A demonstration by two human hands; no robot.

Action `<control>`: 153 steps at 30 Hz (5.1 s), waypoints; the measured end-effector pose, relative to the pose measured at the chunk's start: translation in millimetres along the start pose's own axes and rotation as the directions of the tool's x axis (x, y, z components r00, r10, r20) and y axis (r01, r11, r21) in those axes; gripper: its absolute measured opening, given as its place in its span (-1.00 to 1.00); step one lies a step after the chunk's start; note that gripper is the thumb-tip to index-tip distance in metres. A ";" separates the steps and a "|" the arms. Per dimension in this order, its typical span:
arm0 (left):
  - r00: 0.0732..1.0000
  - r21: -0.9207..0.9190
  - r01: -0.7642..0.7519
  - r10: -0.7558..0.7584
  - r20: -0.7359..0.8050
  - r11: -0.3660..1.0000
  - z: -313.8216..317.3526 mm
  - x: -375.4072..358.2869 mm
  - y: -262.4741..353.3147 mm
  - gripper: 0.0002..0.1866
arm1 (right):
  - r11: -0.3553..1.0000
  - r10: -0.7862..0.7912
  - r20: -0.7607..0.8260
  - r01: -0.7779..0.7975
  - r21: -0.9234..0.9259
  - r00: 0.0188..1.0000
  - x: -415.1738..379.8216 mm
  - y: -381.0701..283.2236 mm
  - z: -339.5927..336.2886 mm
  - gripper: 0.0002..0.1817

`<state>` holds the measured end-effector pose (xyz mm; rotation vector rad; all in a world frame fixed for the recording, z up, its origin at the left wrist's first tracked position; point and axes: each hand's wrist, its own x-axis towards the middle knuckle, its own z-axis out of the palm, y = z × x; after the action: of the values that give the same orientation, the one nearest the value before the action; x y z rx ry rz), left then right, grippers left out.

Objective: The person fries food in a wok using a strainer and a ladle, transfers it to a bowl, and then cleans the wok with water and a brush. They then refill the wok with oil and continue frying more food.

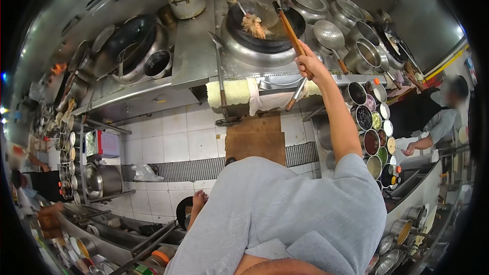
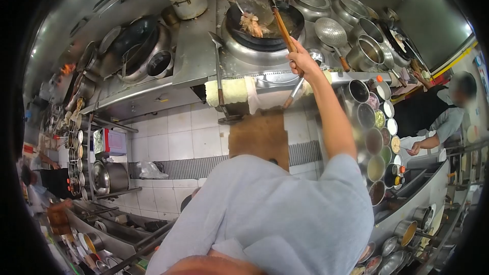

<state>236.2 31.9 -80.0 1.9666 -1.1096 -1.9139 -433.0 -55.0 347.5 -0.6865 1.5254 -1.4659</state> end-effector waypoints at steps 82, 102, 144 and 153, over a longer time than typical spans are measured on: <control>0.990 -0.053 -0.127 0.130 0.057 0.991 -13.4 60.3 -28.9 -0.59 | 0.990 -0.104 -0.278 0.125 0.059 0.955 68.3 7.0 -104.5 -0.23; 0.950 0.650 0.026 0.184 -0.253 0.760 25.7 10.7 -32.5 -0.59 | 0.916 -0.007 0.180 -0.066 0.397 0.984 44.8 17.6 -9.2 -0.44; -0.021 0.386 -0.915 0.967 0.254 -0.122 120.9 -274.8 393.8 -0.78 | 0.984 0.035 -0.388 0.035 0.172 0.921 111.4 59.7 23.7 -0.55; 0.362 0.376 -0.848 0.926 -0.106 0.374 67.7 -225.0 335.6 -0.81 | 0.947 -0.004 -0.204 0.069 0.312 0.979 110.3 51.4 -17.6 -0.43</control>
<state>71.7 -42.7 287.7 1.1293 -1.8605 -0.8288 -489.1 -134.2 272.0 -0.3838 1.3824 -1.8047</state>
